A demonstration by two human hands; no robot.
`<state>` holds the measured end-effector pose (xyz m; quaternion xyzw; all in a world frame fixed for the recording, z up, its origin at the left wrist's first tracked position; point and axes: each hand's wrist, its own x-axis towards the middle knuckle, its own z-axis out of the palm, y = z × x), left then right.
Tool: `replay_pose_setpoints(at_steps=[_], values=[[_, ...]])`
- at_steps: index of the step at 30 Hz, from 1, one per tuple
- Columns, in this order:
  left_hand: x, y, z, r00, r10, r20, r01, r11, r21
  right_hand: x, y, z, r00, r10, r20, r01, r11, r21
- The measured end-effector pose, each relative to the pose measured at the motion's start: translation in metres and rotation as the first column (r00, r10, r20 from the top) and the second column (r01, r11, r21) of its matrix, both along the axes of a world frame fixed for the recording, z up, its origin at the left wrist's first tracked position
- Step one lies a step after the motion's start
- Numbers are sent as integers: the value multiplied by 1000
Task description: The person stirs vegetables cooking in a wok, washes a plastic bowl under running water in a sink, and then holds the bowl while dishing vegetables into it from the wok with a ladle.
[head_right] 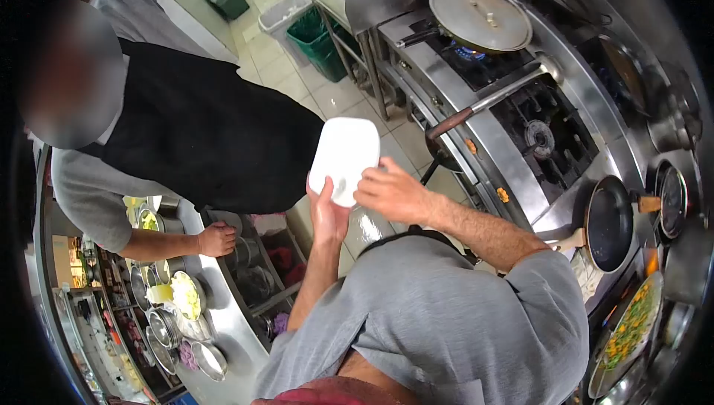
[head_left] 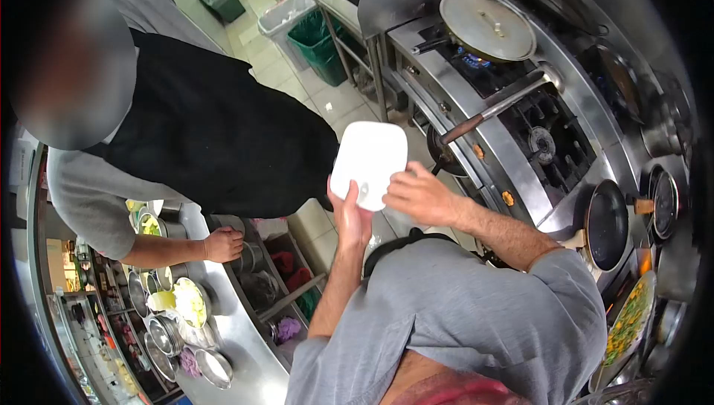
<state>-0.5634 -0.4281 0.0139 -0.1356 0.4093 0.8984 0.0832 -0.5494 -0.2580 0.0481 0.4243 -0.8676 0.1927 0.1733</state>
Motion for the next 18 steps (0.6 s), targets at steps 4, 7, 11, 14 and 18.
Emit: replay_pose_setpoints(at_steps=[4, 7, 11, 14, 18], values=[[-67, 9, -17, 994, -107, -5, 107, 980, 166, -57, 9, 4, 994, -92, -56, 92, 996, 3], [-115, 3, -30, 975, -196, 105, 168, 959, 227, -104, 9, -2, 995, -88, 37, 86, 996, 37], [-182, -11, -37, 979, -190, 78, 186, 981, 56, -167, 5, 0, 982, -71, 174, 92, 989, -118], [-239, -19, -21, 987, -160, 1, 160, 985, 58, -216, 14, 45, 979, -179, 99, 192, 972, -138], [-317, -16, 0, 987, -142, -79, 144, 989, 27, -281, 50, 94, 924, -378, -59, 367, 920, -141]])
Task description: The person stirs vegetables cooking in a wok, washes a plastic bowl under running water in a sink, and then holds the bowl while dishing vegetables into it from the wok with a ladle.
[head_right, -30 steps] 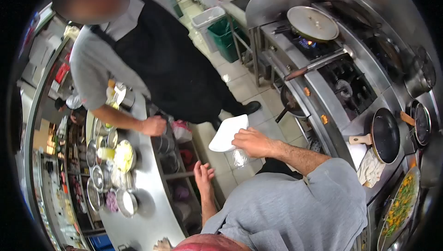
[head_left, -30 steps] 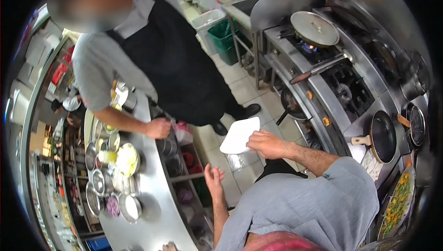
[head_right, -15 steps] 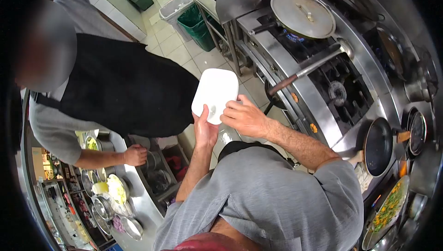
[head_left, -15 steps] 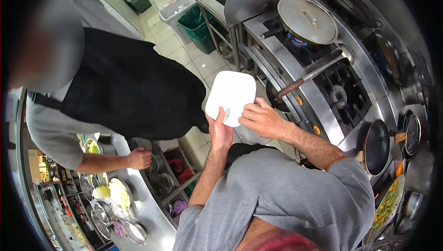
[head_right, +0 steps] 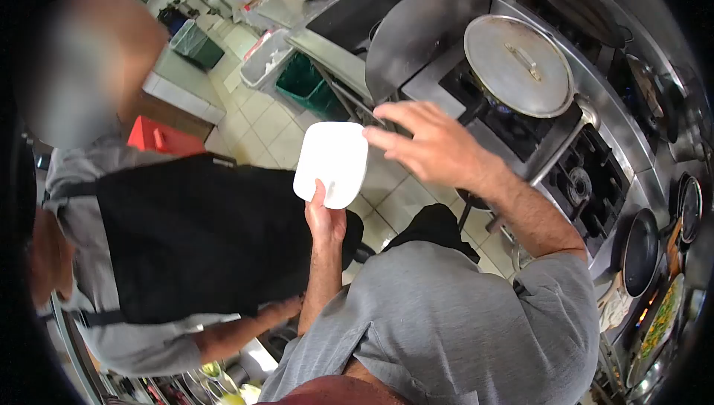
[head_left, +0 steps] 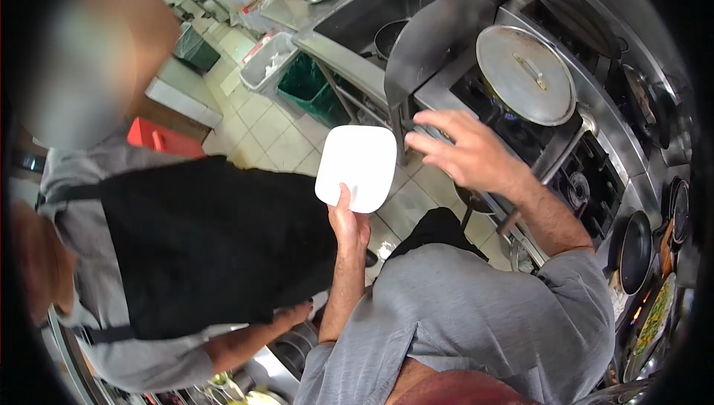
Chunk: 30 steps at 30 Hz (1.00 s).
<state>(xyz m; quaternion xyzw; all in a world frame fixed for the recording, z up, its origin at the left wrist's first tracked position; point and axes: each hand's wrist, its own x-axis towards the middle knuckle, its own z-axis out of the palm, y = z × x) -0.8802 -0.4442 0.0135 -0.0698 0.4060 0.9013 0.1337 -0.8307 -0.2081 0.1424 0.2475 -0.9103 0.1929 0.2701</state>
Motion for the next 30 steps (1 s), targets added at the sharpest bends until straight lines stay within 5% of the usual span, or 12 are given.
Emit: replay_pose_setpoints(at_steps=[7, 13, 17, 23, 30], values=[[-140, 42, 5, 998, -32, -46, 30, 998, -52, -123, 89, 34, 972, -164, -167, 180, 980, 82], [-246, 80, 25, 997, -53, -53, 46, 991, -124, -228, 159, 40, 962, -268, -58, 270, 963, 28], [-310, 111, 30, 990, -127, -62, 118, 984, -134, -296, 200, 40, 932, -302, 200, 301, 953, 37], [-404, 149, 12, 949, -314, -23, 304, 932, -199, -385, 272, 33, 664, -558, 498, 495, 827, 266], [-512, 194, 7, 765, -644, -6, 612, 730, -303, -420, 400, 13, 338, -875, 347, 831, 450, 326]])
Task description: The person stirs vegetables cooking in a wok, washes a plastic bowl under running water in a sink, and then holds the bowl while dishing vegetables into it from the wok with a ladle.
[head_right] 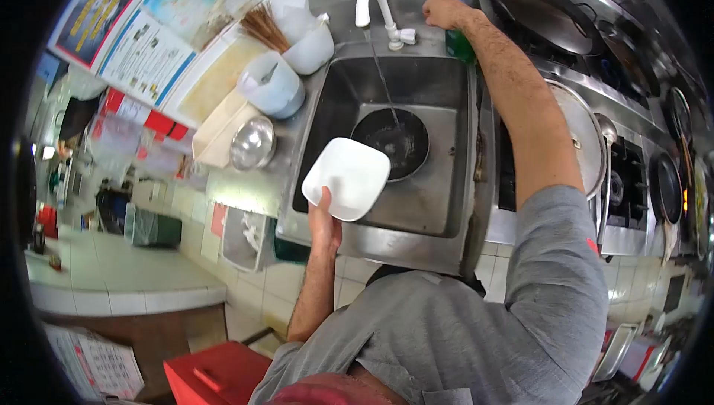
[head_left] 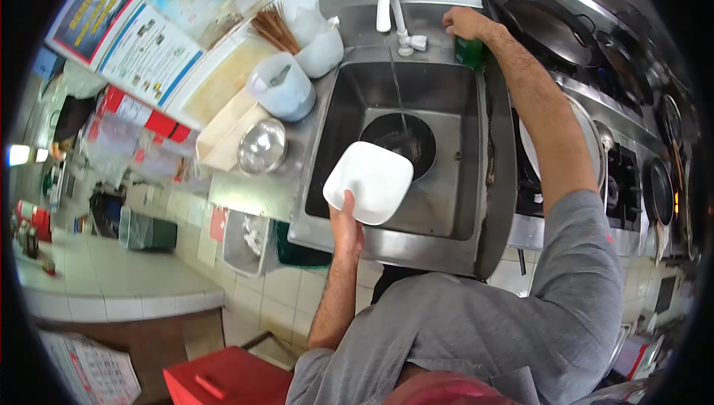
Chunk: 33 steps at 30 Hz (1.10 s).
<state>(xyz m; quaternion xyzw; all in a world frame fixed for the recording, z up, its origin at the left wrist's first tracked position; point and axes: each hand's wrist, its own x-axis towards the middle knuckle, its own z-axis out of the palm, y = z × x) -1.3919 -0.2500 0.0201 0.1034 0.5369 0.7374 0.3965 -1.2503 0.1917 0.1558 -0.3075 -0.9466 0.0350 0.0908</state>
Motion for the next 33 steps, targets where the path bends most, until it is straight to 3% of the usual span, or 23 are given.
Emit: replay_pose_setpoints(at_steps=[2, 3, 7, 13, 15, 17, 19, 20, 21, 23, 25, 27, 33], values=[[-21, 20, 5, 991, -129, -26, 128, 992, -21, 4, 17, 3, 966, -242, -94, 226, 961, -159], [-34, 31, 0, 979, -199, -44, 198, 980, -27, 3, 17, 3, 959, -268, -97, 252, 956, -148], [-48, 96, -5, 928, -370, -48, 373, 925, 67, 8, 36, -15, 749, -626, -216, 571, 776, -266], [-23, 204, -2, 841, -539, -51, 541, 836, 95, 14, 50, -18, 677, -695, -244, 628, 717, -303], [-16, 243, -1, 821, -569, -52, 570, 809, 143, 12, 64, -17, 661, -692, -291, 643, 722, -256], [-8, 279, -1, 806, -589, -58, 592, 804, 55, 10, 83, -26, 650, -688, -323, 660, 722, -209], [3, 308, 4, 817, -573, -64, 576, 814, 73, 9, 96, -32, 698, -613, -369, 631, 771, -88], [7, 322, 6, 822, -567, -59, 570, 818, 80, 7, 106, -32, 665, -691, -283, 636, 723, -268], [12, 336, 8, 827, -560, -52, 563, 822, 86, 5, 108, -31, 662, -695, -282, 641, 719, -268], [20, 363, 4, 831, -555, -40, 555, 824, 109, 2, 103, -29, 643, -732, -226, 608, 667, -429], [28, 385, 1, 856, -515, -41, 515, 846, 137, 0, 106, -28, 632, -750, -195, 627, 643, -439], [33, 403, -4, 850, -526, -37, 525, 836, 161, 0, 114, -33, 668, -735, -115, 656, 655, -375], [38, 416, 14, 875, -484, 14, 471, 857, 210, -2, 128, -59, 593, -779, -205, 743, 627, -236]])
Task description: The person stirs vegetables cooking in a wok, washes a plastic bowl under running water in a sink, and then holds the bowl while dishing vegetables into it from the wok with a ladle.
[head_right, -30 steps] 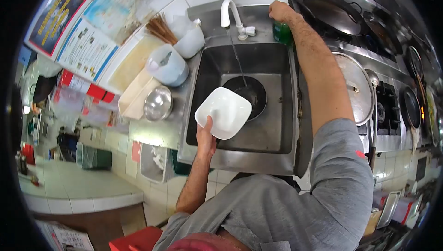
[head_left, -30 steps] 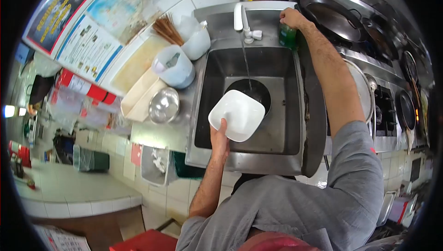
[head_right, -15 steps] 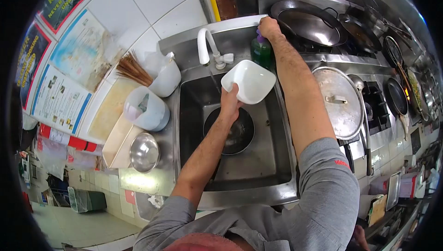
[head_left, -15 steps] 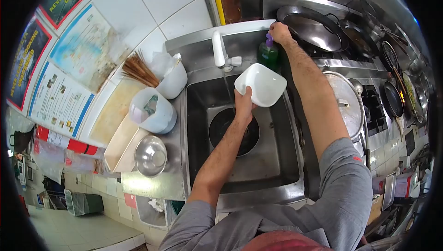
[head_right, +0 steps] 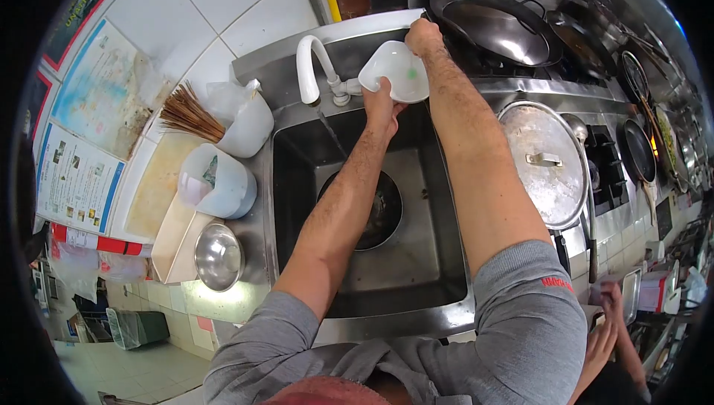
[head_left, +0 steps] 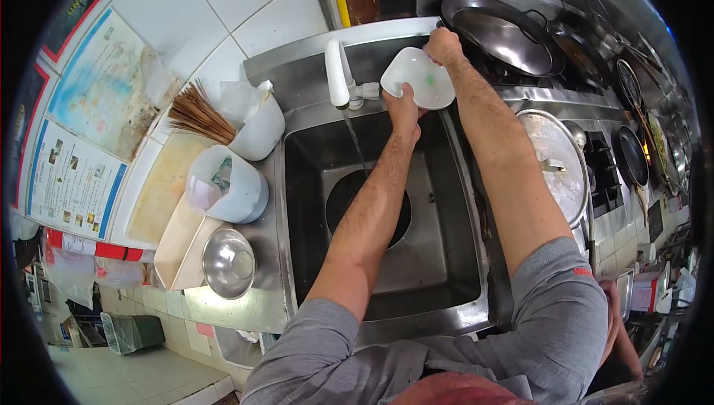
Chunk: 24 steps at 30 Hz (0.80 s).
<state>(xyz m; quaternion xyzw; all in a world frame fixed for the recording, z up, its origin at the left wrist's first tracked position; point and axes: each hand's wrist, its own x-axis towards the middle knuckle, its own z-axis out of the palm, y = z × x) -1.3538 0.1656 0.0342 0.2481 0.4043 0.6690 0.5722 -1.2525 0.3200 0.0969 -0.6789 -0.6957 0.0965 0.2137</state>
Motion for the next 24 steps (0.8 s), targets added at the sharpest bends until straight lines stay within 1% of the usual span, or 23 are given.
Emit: replay_pose_setpoints(at_steps=[2, 4, 5, 6, 7, 8, 9, 10, 11, 12, 13, 14, 15, 16, 17, 18, 19, 20, 21, 22, 23, 24], values=[[-6, -10, 0, 1000, -3, -20, 3, 1000, 6, -2, -10, -4, 1000, -25, 0, 25, 1000, -3], [-19, -26, -15, 1000, 8, -30, -8, 1000, -6, -11, -36, 4, 993, -87, 76, 70, 977, 203], [-30, -36, -27, 999, 21, -39, -21, 1000, 5, -17, -51, 6, 999, -10, 41, 0, 972, 237], [-42, -44, -34, 998, 33, -49, -32, 999, 25, -29, -67, 1, 999, 0, 38, -8, 973, 229], [-55, -57, -40, 997, 45, -62, -48, 998, -38, -42, -81, -3, 996, 84, 23, -87, 965, 246], [-68, -70, -45, 996, 63, -60, -66, 997, -49, -52, -94, -4, 986, 164, 6, -160, 951, 264], [-81, -81, -55, 992, 71, -101, -79, 993, -85, -59, -97, -15, 974, 214, -66, -200, 963, 180], [-93, -92, -65, 986, 79, -143, -97, 988, -124, -70, -96, -40, 955, 259, -143, -248, 964, 94], [-103, -102, -74, 985, 86, -153, -106, 986, -128, -77, -70, -87, 940, 259, -222, -238, 964, 116], [-113, -113, -80, 978, 96, -184, -126, 979, -158, -87, -72, -94, 949, 231, -214, -222, 973, 64], [-122, -123, -87, 970, 107, -216, -149, 970, -191, -92, -74, -100, 904, 183, -387, -226, 972, -68], [-129, -131, -92, 967, 116, -225, -162, 967, -197, -94, -74, -105, 854, 142, -500, -280, 936, -214], [-134, -139, -96, 954, 127, -273, -190, 957, -220, -98, -86, -96, 808, 65, -585, -326, 877, -354], [-138, -143, -98, 939, 137, -316, -219, 946, -240, -105, -91, -97, 773, 18, -634, -302, 890, -342], [-141, -146, -101, 938, 141, -316, -225, 942, -250, -114, -80, -128, 788, 94, -608, -262, 946, -193], [-144, -147, -106, 937, 187, -294, -265, 931, -253, -122, -66, -166, 807, 164, -567, -222, 974, -35], [-146, -145, -107, 934, 234, -270, -303, 920, -250, -129, -86, -174, 797, 186, -575, -222, 975, 8], [-146, -144, -105, 935, 238, -261, -304, 920, -248, -133, -116, -181, 788, 209, -579, -219, 974, 54], [-144, -144, -102, 928, 265, -263, -329, 912, -244, -127, -140, -192, 831, 376, -410, -369, 924, 101], [-144, -143, -100, 919, 288, -269, -354, 904, -242, -122, -154, -199, 821, 525, -225, -513, 851, 116], [-147, -143, -102, 921, 284, -266, -349, 905, -242, -116, -153, -203, 824, 522, -222, -509, 853, 115], [-153, -144, -106, 850, 182, -495, -302, 937, -174, -107, -153, -204, 832, 453, -321, -494, 867, -56]])
